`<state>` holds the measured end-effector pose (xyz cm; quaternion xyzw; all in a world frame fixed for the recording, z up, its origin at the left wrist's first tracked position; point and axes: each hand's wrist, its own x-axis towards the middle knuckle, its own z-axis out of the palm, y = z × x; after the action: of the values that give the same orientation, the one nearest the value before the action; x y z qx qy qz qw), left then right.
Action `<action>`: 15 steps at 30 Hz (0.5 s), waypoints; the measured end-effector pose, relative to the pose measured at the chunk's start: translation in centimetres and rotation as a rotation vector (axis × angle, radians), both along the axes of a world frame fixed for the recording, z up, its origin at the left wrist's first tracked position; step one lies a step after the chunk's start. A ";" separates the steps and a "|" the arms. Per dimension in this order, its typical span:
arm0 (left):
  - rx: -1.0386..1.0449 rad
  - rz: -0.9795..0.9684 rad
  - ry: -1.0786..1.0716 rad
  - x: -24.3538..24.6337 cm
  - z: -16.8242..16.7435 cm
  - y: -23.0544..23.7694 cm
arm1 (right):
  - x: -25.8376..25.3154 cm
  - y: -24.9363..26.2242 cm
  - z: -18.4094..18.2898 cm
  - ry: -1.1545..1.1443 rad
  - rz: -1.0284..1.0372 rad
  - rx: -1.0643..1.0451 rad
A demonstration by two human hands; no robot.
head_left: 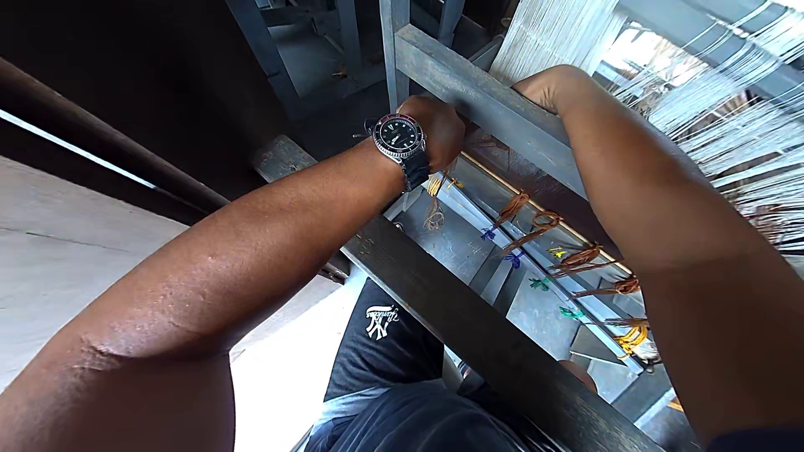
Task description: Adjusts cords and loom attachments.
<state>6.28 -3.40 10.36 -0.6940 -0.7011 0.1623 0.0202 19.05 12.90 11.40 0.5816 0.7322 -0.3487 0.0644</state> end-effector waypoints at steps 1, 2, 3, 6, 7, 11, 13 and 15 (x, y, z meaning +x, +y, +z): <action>-0.037 -0.006 0.009 -0.2 0.1 -0.3 | 0.0 -0.1 0.1 -0.004 -0.016 0.010; -0.047 -0.010 0.006 -0.5 -0.3 -0.5 | 0.0 -0.1 0.2 -0.011 -0.043 0.019; -0.052 -0.005 -0.009 -0.7 -1.0 -0.7 | 0.0 -0.1 0.2 -0.019 -0.069 0.024; -0.077 -0.019 -0.057 -1.8 -3.4 -1.5 | -0.1 0.0 0.3 -0.039 -0.099 0.029; -0.106 -0.034 -0.065 -2.0 -4.0 -1.9 | -0.1 -0.1 0.4 -0.054 -0.119 0.042; -0.305 -0.096 -0.020 -2.1 -6.2 -3.0 | -0.1 0.0 0.5 -0.113 -0.088 0.078; -0.414 -0.112 0.007 -1.8 -7.2 -3.1 | 0.0 0.3 0.3 -0.110 -0.091 0.089; -0.486 -0.125 0.033 -1.3 -8.1 -2.8 | 0.3 0.5 0.1 -0.103 -0.088 0.097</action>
<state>4.99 -6.23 2.25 -0.7176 -0.5969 0.3361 -0.1259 19.32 13.39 11.53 0.6326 0.7177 -0.2851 0.0584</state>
